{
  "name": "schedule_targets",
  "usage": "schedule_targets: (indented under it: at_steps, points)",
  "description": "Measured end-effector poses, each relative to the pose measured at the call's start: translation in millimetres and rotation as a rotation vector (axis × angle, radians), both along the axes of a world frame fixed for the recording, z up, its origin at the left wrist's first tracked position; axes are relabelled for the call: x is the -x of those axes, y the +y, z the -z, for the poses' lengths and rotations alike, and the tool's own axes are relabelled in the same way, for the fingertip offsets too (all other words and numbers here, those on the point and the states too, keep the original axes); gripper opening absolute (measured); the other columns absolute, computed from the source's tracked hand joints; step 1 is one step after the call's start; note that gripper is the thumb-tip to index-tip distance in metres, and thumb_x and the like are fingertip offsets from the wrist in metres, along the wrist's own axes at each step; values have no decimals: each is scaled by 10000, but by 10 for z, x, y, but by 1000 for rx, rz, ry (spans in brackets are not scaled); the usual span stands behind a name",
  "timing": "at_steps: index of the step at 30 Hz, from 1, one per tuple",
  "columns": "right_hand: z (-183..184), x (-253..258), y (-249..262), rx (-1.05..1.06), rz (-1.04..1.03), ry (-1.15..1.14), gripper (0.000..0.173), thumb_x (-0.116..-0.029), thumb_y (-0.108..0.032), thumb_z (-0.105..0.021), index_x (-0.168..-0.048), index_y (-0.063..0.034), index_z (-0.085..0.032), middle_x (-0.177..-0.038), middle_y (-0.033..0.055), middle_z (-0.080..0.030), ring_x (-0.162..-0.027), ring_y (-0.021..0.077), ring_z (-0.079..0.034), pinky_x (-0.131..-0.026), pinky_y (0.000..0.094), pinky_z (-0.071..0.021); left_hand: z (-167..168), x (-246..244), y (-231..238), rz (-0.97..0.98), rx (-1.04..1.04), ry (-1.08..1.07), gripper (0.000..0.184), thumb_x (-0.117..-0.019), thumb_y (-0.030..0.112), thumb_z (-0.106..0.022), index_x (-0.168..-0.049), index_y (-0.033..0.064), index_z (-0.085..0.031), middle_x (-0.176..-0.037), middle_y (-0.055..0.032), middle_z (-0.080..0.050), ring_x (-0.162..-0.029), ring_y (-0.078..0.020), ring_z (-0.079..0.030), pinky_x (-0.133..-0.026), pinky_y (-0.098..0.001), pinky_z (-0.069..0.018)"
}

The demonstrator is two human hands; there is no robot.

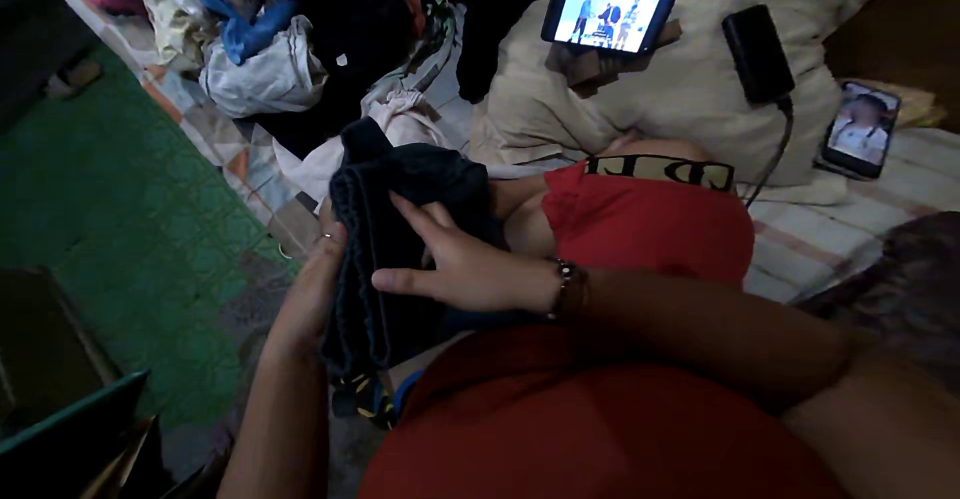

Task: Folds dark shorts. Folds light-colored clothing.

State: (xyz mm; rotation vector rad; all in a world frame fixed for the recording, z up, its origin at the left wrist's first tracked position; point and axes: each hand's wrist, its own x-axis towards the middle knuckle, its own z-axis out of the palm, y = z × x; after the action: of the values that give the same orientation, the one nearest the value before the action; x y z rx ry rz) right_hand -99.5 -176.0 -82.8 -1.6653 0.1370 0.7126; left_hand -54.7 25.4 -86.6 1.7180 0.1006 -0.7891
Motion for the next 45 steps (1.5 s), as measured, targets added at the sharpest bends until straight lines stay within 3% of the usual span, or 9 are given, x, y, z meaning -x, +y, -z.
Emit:
schedule_targets:
  at_steps: [7,11,14,19,24,29,31,38,45]
  points:
    - [97,4,2,22,136,24,928,-968,-477,-675,-1661,-246,-102,-1432,207,-395,-834,168,-619,-669,310,-557,111,-47,-40,26,169,45,668,-908,771,-468,-1209,193,-614,-946,54,-746,-864,-50,-725,-758,-263,-628]
    - [175,61,122,134,-42,-323,846,-980,-364,-687,-1642,-138,-212,-1381,187,-480,-1010,220,-630,-848,381,-568,113,-208,24,-22,-93,-74,543,-1048,543,-423,-1403,154,-554,-1039,45,-727,-899,-20,-706,-791,-254,-620]
    - [331,58,236,349,-265,-492,799,-1005,-369,-640,-1637,-111,-225,-1538,221,-399,-1327,364,-499,-1060,495,-466,175,-290,163,-28,-117,-64,498,-1051,544,-407,-1263,143,-613,-971,41,-728,-855,-28,-702,-763,-268,-617]
    - [397,-23,309,515,-502,-508,746,-1006,-514,-582,-1630,-232,-286,-1507,228,-429,-1208,409,-561,-888,530,-531,158,-297,241,88,-110,-32,691,-858,213,-741,-1460,142,-408,-1056,-5,-715,-877,-79,-720,-778,-274,-626]
    - [726,-85,-28,420,-27,-745,551,-999,-394,-632,-1502,-194,-534,-1335,174,-576,-1136,334,-611,-914,512,-551,151,-477,268,62,-178,-33,658,-973,1,-616,-1538,191,-339,-1208,-72,-665,-916,-115,-706,-774,-293,-609]
    - [1040,-494,-560,607,-34,-539,880,-944,-539,-660,-1644,-212,-239,-1626,198,-329,-1480,438,-320,-1165,655,-281,135,-654,257,208,-123,-8,645,-948,-6,-580,-1526,188,-369,-1237,-51,-667,-994,-113,-707,-828,-308,-620]
    - [1133,-670,-665,489,-91,-386,999,-914,-560,-701,-1660,-202,-142,-1645,193,-295,-1485,394,-343,-1175,610,-322,105,-725,196,236,-152,-16,680,-941,-2,-587,-1545,195,-345,-1248,-62,-669,-998,-128,-710,-832,-325,-621]
    - [1320,-1102,-710,481,-294,-358,965,-893,-615,-689,-1645,-207,-243,-1643,118,-356,-1511,412,-277,-1177,705,-177,219,-523,412,132,-454,-163,773,-957,321,-728,-1595,243,-298,-1547,-228,-387,-1158,-419,-605,-888,-626,-524]
    - [1252,-1348,-701,397,-420,-210,998,-868,-462,-797,-1646,-224,-218,-1510,202,-507,-1350,390,-527,-1108,622,-401,421,197,532,-95,-223,56,1117,-807,292,-863,-1632,229,-114,-1422,-154,-554,-1163,-219,-663,-940,-415,-597]
